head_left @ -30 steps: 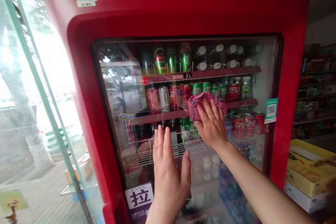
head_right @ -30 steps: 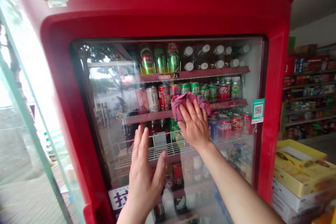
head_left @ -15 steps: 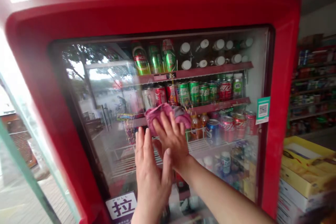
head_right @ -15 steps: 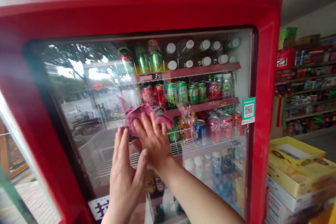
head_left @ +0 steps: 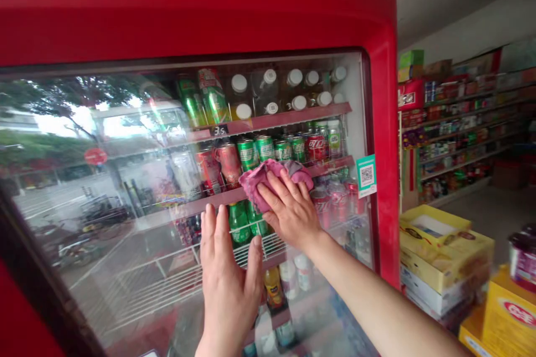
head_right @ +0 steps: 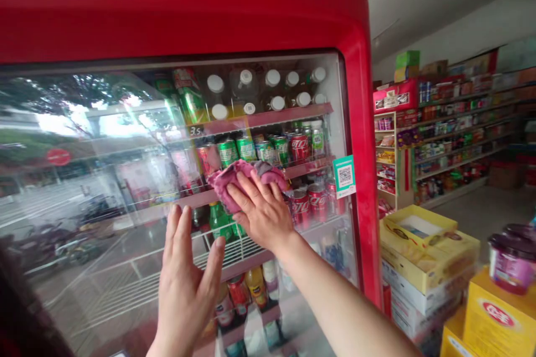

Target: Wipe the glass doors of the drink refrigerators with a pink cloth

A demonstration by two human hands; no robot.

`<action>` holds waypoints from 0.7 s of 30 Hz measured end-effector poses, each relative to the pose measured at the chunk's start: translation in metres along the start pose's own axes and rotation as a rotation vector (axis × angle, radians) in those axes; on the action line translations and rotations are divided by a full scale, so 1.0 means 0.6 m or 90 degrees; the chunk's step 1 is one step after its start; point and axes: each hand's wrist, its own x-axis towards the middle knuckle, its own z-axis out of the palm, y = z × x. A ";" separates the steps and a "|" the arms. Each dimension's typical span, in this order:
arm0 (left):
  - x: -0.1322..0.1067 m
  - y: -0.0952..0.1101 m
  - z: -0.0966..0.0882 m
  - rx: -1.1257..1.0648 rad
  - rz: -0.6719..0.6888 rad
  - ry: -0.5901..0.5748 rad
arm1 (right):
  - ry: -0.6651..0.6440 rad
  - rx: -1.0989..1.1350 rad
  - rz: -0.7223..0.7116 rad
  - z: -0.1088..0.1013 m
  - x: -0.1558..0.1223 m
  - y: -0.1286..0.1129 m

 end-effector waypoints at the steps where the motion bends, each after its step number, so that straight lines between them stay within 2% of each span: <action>1: 0.000 0.007 0.008 -0.006 0.002 0.000 | 0.009 -0.008 0.017 -0.004 -0.004 0.022; 5: 0.000 0.029 0.036 -0.027 0.008 -0.011 | 0.051 -0.042 0.089 -0.024 -0.012 0.107; 9: -0.004 0.043 0.054 -0.034 0.010 -0.037 | 0.078 -0.070 0.162 -0.042 -0.015 0.172; 13: -0.005 0.052 0.062 -0.037 0.026 -0.039 | 0.095 -0.088 0.192 -0.053 -0.011 0.210; 16: -0.003 0.055 0.064 -0.030 0.035 -0.036 | 0.138 -0.089 0.235 -0.057 0.004 0.231; 21: -0.004 0.045 0.054 -0.023 0.025 -0.035 | 0.252 -0.066 0.412 -0.055 0.064 0.259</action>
